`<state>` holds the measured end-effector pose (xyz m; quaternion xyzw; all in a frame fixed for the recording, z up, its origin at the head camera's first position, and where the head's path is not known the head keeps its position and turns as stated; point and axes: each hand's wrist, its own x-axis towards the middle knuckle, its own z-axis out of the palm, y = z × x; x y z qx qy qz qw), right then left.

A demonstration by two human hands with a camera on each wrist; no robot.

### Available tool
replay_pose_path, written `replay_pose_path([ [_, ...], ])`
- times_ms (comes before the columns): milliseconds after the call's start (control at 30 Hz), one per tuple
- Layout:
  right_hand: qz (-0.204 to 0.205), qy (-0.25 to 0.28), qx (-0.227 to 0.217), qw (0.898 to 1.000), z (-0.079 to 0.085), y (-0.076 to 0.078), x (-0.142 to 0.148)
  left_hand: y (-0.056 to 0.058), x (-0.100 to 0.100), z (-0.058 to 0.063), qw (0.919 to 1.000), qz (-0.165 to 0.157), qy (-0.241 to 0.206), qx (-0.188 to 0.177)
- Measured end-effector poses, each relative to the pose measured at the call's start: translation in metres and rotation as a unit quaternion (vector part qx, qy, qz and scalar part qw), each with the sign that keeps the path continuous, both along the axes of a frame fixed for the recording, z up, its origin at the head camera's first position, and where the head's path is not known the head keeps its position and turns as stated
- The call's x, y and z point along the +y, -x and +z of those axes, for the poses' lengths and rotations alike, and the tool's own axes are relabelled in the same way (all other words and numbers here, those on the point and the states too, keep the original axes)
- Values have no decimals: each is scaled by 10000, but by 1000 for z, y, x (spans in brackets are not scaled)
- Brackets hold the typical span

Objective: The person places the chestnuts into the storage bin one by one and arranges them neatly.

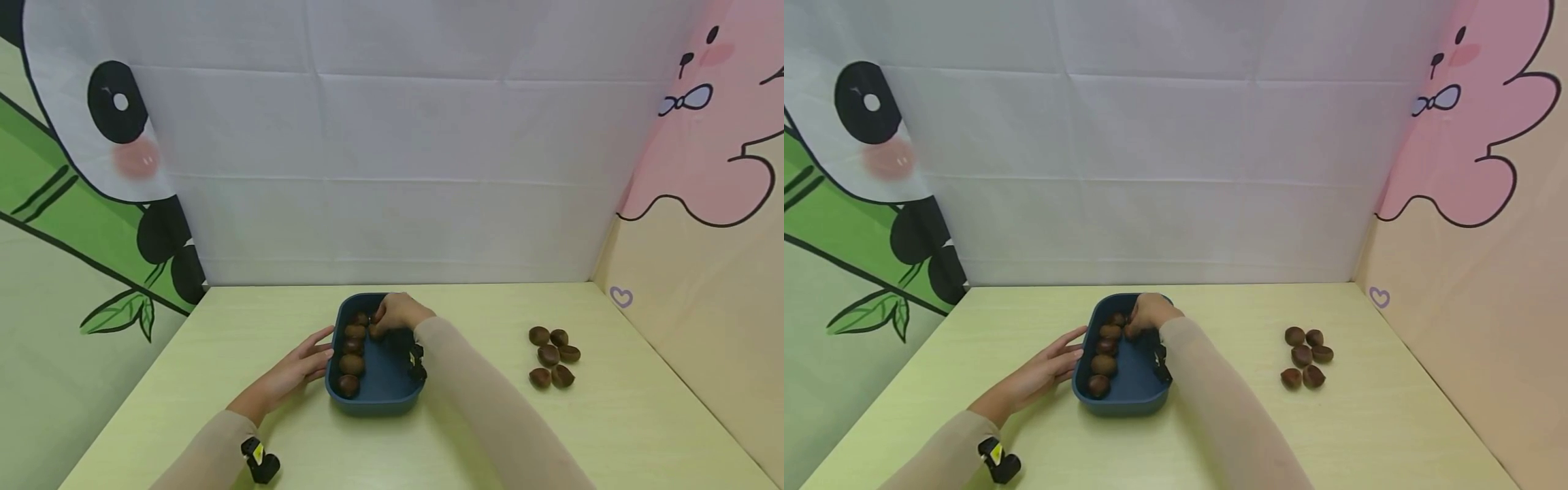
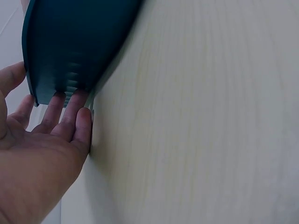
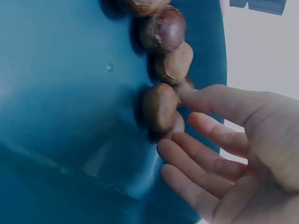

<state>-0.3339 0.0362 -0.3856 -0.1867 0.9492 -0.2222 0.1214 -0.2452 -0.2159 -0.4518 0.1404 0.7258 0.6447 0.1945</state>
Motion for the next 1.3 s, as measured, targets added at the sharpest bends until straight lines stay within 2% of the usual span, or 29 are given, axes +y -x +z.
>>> replay_pose_path([
  [233,474,151,177,9986,11,-2,8,0,0,0,10000,34,37,-17],
  [467,885,407,342,9947,19,-11,23,0,-1,0,10000,33,34,7],
  [700,1080,509,511,9915,30,-24,52,0,-1,-1,10000,6,17,17],
  [900,1222,727,631,9878,37,-39,88,0,-1,-1,10000,-29,-10,13],
  [1100,1119,896,726,9870,25,-54,135,0,-1,0,10000,-45,-19,-5],
  [1300,719,942,684,9906,13,-71,191,0,1,0,10000,-64,-63,-20],
])
